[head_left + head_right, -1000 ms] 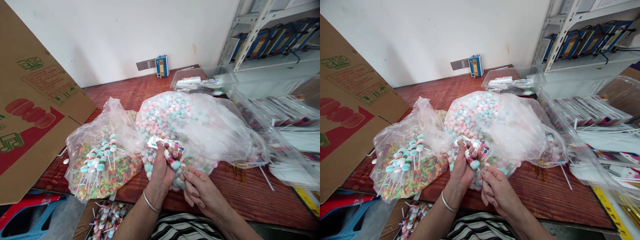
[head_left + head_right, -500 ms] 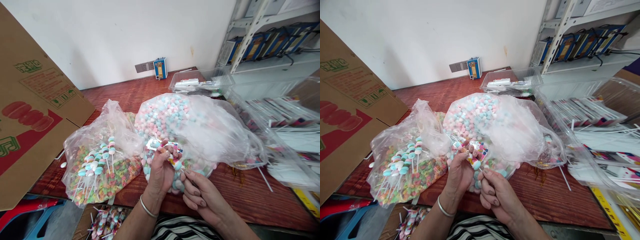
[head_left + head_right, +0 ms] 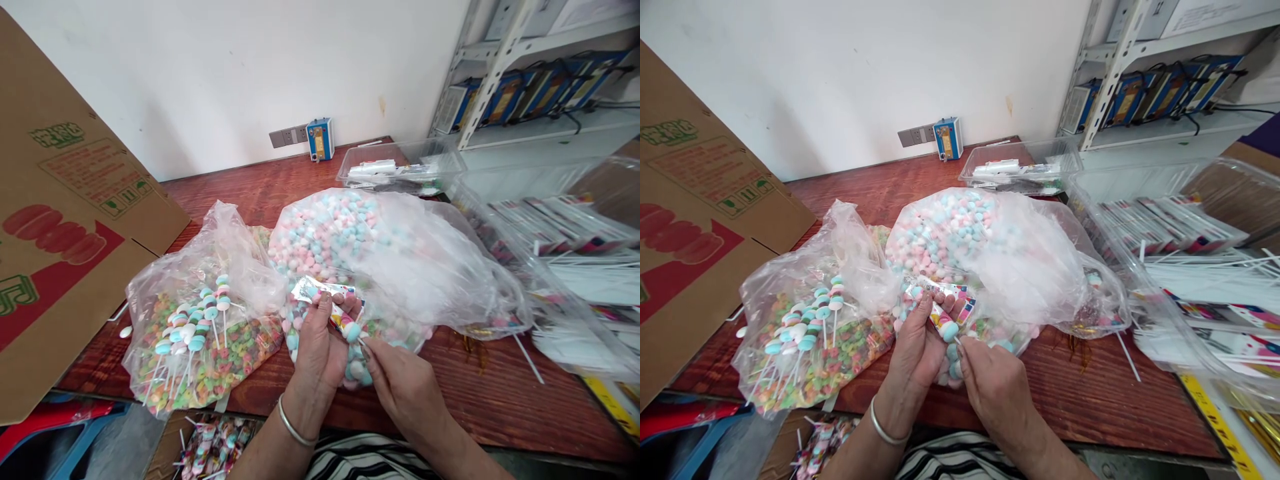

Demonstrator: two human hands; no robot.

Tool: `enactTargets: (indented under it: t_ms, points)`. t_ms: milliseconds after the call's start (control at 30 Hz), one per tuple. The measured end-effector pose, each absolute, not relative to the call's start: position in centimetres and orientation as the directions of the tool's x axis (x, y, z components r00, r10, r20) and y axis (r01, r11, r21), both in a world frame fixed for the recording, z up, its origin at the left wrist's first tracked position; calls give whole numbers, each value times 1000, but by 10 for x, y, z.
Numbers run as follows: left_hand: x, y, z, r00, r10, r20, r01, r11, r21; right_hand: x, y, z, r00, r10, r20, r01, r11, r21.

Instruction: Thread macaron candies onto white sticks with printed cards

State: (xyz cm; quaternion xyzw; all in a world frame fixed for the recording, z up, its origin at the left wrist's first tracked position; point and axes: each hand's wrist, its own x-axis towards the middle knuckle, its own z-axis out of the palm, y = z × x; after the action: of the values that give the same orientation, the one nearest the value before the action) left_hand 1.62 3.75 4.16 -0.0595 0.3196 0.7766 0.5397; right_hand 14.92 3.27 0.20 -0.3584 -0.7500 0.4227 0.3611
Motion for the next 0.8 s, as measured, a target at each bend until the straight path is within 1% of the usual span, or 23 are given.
enactTargets:
  t_ms: [33,67,100,133,167,200,233,267,300,333,400,433,467,500,533,567,600,633,667,700,733,767,800]
  points:
    - [15,37,42,-404,824,-398,-874,-219,433,148,32,5,-505,859,82,139,174,-975]
    - [14,35,42,-388,851,-354,-876,-222,428,148,30,7,-553,828,-87,34,-82,-996]
    - [14,34,43,-365,876,-316,-882,-217,417,147,29,9,-619,751,-229,-63,-338,-939]
    - [13,33,44,-335,897,-290,-892,-203,403,147,27,11,-686,655,-318,-140,-547,-826]
    - [12,31,45,-299,915,-271,-903,-179,391,147,26,12,-738,573,-355,-197,-687,-699]
    - [11,29,46,-263,931,-253,-910,-152,386,147,25,13,-772,524,-359,-241,-764,-598]
    - [10,27,46,-229,945,-232,-912,-125,392,146,24,13,-785,512,-347,-280,-794,-539]
    - [9,26,47,-203,956,-212,-906,-101,412,146,23,13,-782,527,-333,-312,-794,-522]
    - [9,24,47,-185,963,-196,-893,-82,442,146,23,13,-764,561,-320,-339,-770,-541]
    - [8,24,47,-179,966,-187,-878,-71,474,146,23,13,-734,607,-306,-353,-725,-592]
    - [9,23,47,-205,958,-201,-855,-76,513,147,23,13,-658,712,-246,-300,-547,-782]
    - [10,24,47,-225,949,-220,-854,-83,514,148,24,12,-615,770,-172,-226,-381,-896]
    - [11,24,47,-244,939,-241,-858,-92,506,149,24,11,-568,821,-50,-128,-149,-980]
    - [12,25,48,-259,929,-264,-863,-99,496,150,25,10,-527,842,115,-13,128,-992]
    - [14,26,48,-271,918,-289,-866,-101,490,151,26,9,-502,812,298,105,400,-911]
    - [15,27,49,-279,908,-313,-867,-99,488,152,28,7,-494,735,464,207,618,-758]
    - [17,28,49,-288,898,-331,-866,-97,490,152,29,6,-498,638,587,286,760,-584]
    - [19,28,50,-300,891,-341,-862,-100,497,152,30,5,-512,553,657,340,833,-436]
    - [21,28,50,-312,887,-340,-855,-107,507,152,31,5,-527,500,688,374,863,-341]
    - [23,27,50,-324,887,-329,-845,-116,521,151,32,5,-538,483,691,391,869,-303]
    - [25,26,50,-335,891,-308,-833,-127,539,150,32,6,-536,504,678,396,859,-325]
    - [27,24,49,-343,895,-285,-819,-136,557,148,32,8,-524,555,646,388,831,-400]
    - [29,23,48,-344,900,-268,-807,-137,574,147,32,9,-510,629,586,363,775,-516]
